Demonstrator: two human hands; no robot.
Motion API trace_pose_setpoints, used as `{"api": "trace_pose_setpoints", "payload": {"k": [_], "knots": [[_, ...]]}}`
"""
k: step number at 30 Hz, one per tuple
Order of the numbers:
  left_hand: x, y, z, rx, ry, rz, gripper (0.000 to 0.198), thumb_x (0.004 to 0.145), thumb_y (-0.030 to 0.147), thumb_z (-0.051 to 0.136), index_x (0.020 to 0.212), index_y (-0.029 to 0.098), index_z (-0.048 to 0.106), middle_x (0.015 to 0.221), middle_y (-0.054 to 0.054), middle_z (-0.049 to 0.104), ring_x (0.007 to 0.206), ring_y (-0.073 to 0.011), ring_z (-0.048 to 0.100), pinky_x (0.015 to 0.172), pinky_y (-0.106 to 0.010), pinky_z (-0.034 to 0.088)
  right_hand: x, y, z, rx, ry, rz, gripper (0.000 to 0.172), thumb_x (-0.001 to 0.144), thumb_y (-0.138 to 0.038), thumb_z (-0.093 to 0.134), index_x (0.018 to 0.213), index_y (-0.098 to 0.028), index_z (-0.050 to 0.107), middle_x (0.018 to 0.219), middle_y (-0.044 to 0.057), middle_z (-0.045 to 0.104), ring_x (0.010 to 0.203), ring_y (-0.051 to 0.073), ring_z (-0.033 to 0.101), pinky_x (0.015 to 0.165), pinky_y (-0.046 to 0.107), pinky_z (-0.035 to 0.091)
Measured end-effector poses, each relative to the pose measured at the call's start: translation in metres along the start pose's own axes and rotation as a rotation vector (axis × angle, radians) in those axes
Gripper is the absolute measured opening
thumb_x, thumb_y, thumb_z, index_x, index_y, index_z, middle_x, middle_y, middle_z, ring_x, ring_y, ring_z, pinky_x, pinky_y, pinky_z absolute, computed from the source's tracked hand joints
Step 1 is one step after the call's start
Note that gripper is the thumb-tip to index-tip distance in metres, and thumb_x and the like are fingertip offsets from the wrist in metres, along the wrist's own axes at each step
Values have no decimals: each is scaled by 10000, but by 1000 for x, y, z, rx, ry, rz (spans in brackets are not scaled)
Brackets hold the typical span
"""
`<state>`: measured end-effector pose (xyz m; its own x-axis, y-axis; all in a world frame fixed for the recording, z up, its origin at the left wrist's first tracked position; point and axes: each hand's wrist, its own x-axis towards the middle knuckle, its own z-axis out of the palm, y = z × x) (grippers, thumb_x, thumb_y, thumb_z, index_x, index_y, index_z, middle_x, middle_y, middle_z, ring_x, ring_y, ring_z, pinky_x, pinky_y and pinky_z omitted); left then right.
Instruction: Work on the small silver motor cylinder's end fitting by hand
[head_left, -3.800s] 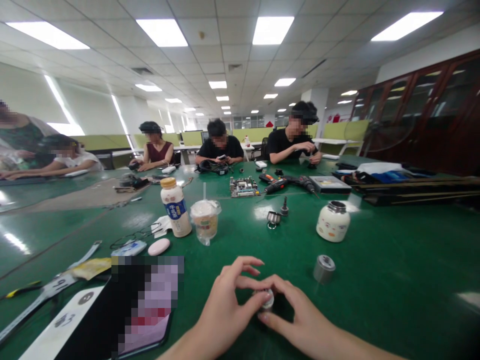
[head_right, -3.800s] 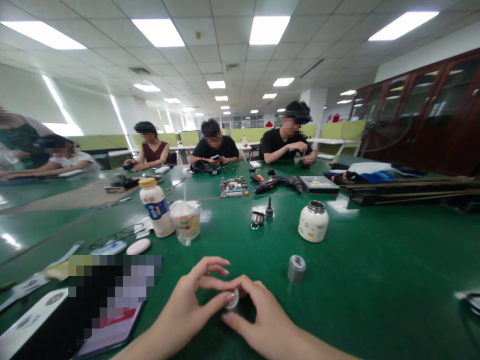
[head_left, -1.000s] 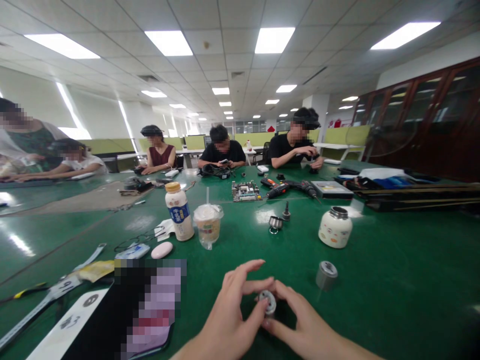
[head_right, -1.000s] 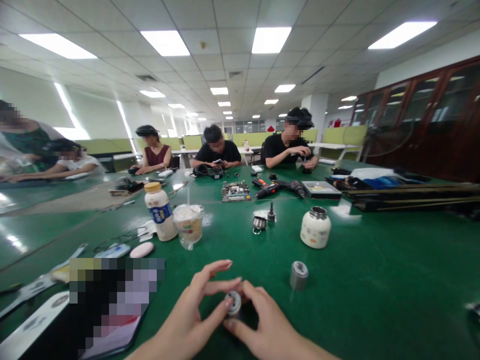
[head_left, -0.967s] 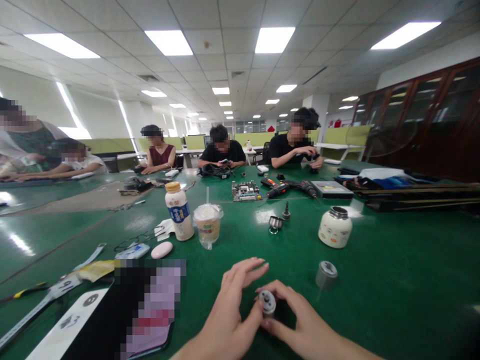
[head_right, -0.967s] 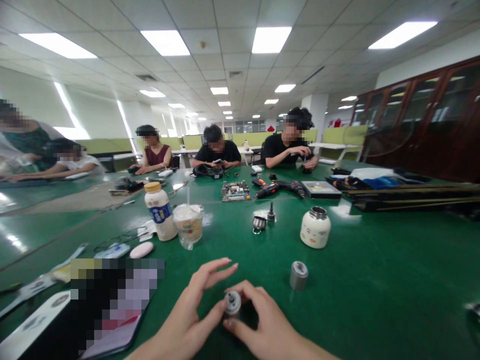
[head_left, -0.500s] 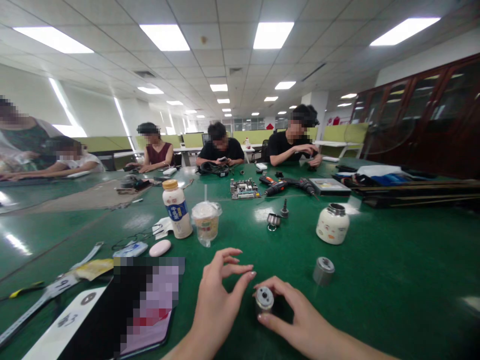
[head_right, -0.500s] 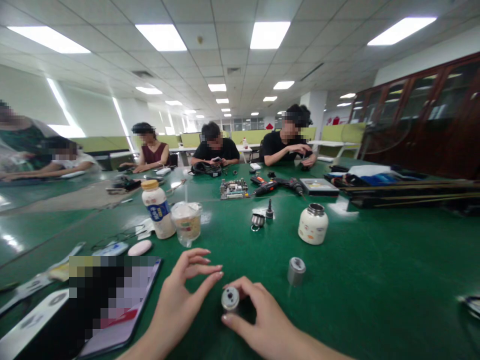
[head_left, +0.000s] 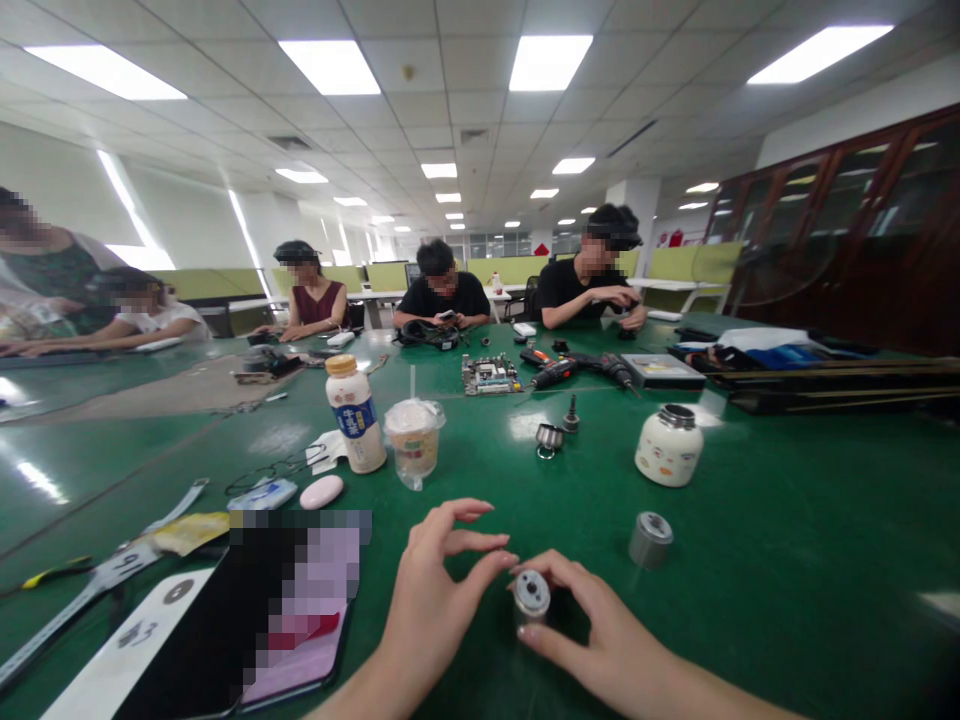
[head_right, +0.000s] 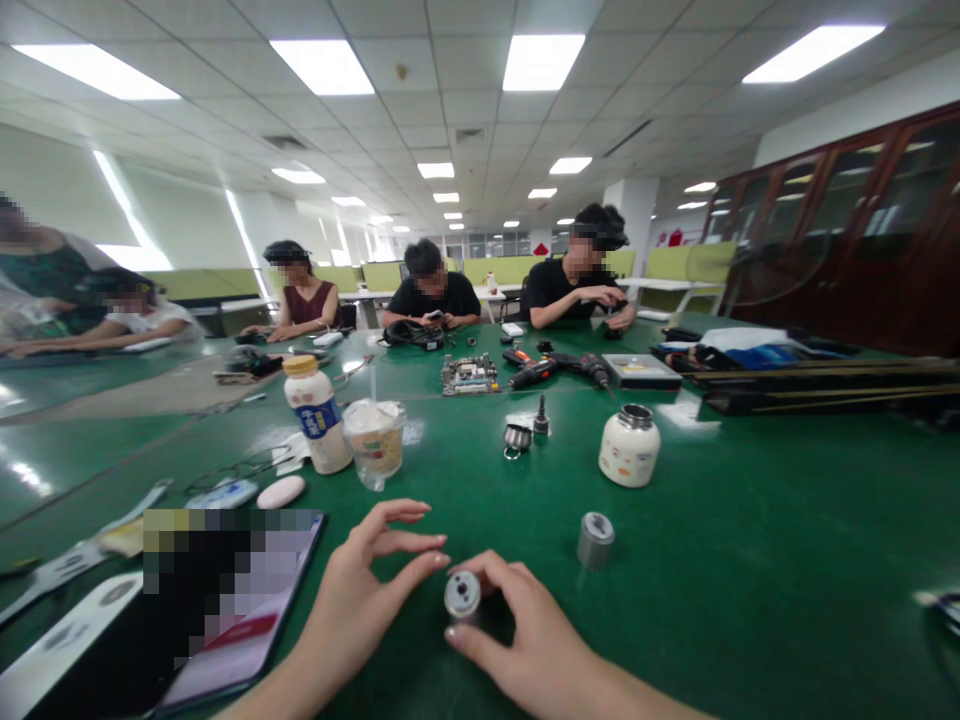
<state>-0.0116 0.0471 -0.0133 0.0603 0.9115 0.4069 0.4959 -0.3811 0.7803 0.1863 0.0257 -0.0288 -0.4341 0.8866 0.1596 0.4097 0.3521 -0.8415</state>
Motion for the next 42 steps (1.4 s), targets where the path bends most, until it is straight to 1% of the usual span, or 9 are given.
{"api": "trace_pose_setpoints", "payload": {"k": [5, 9, 13, 16, 21, 26, 33, 37, 42], "knots": [[-8, 20, 8, -45, -121, 18, 455, 704, 171, 824, 1086, 286, 605, 879, 20, 780, 1085, -282, 624, 955, -440, 396, -1, 1, 1, 8, 0, -25, 213, 859, -276, 658, 1057, -232, 591, 1023, 12, 656, 965, 212, 592, 870, 332, 444], [-9, 21, 8, -104, -193, 22, 483, 766, 162, 762, 1182, 300, 560, 878, 26, 777, 1094, -263, 618, 957, -421, 420, 0, 2, 1, 13, 7, -15, 232, 854, -297, 667, 1061, -223, 592, 1042, 30, 661, 978, 224, 597, 879, 341, 452], [-12, 20, 2, -120, -263, 104, 528, 837, 136, 645, 1306, 310, 475, 1196, -17, 702, 1242, -240, 534, 1060, -437, 353, 1, 3, 2, 13, 23, -11, 244, 847, -311, 673, 1064, -218, 609, 1057, 44, 666, 988, 236, 604, 884, 351, 459], [-14, 21, 1, -67, -235, 129, 558, 813, 138, 661, 1309, 305, 466, 1290, -32, 642, 1246, -254, 520, 1065, -462, 341, 1, 4, 2, 19, 19, -18, 278, 847, -292, 673, 1110, -237, 604, 1086, 33, 664, 1011, 230, 602, 904, 348, 451], [-11, 18, 8, -22, -165, 106, 494, 780, 181, 727, 1224, 281, 535, 999, -14, 758, 1073, -261, 606, 966, -444, 413, 0, 4, 3, 16, 23, 1, 272, 842, -272, 676, 1101, -242, 602, 1072, 18, 662, 1009, 222, 597, 891, 334, 448], [-4, -3, 6, 20, 99, 14, 266, 806, 255, 716, 1048, 254, 606, 946, -24, 781, 1001, -270, 661, 933, -456, 428, 1, -2, 0, 18, 1, 27, 279, 826, -270, 685, 1093, -228, 613, 1046, 23, 676, 994, 229, 598, 909, 348, 437], [-5, -33, 1, 222, -57, -53, 401, 763, 187, 730, 1133, 269, 598, 935, -27, 793, 1131, -312, 622, 966, -552, 381, 0, -7, -3, 9, 0, 18, 285, 815, -246, 686, 1093, -236, 621, 1063, 20, 682, 1008, 227, 603, 946, 352, 423], [-4, -27, 2, 132, -12, -33, 293, 789, 202, 718, 1049, 251, 590, 857, -19, 793, 1040, -291, 672, 946, -511, 429, -1, -7, -2, -1, 9, 30, 303, 805, -245, 689, 1099, -235, 619, 1061, 27, 683, 999, 233, 605, 918, 352, 444], [-5, 1, 9, -77, 50, 60, 256, 812, 218, 709, 1033, 249, 585, 988, -30, 768, 987, -240, 700, 936, -406, 476, 0, -2, 2, -20, 27, 29, 268, 804, -247, 687, 1062, -219, 622, 1022, 33, 679, 975, 236, 605, 892, 356, 456]]}}
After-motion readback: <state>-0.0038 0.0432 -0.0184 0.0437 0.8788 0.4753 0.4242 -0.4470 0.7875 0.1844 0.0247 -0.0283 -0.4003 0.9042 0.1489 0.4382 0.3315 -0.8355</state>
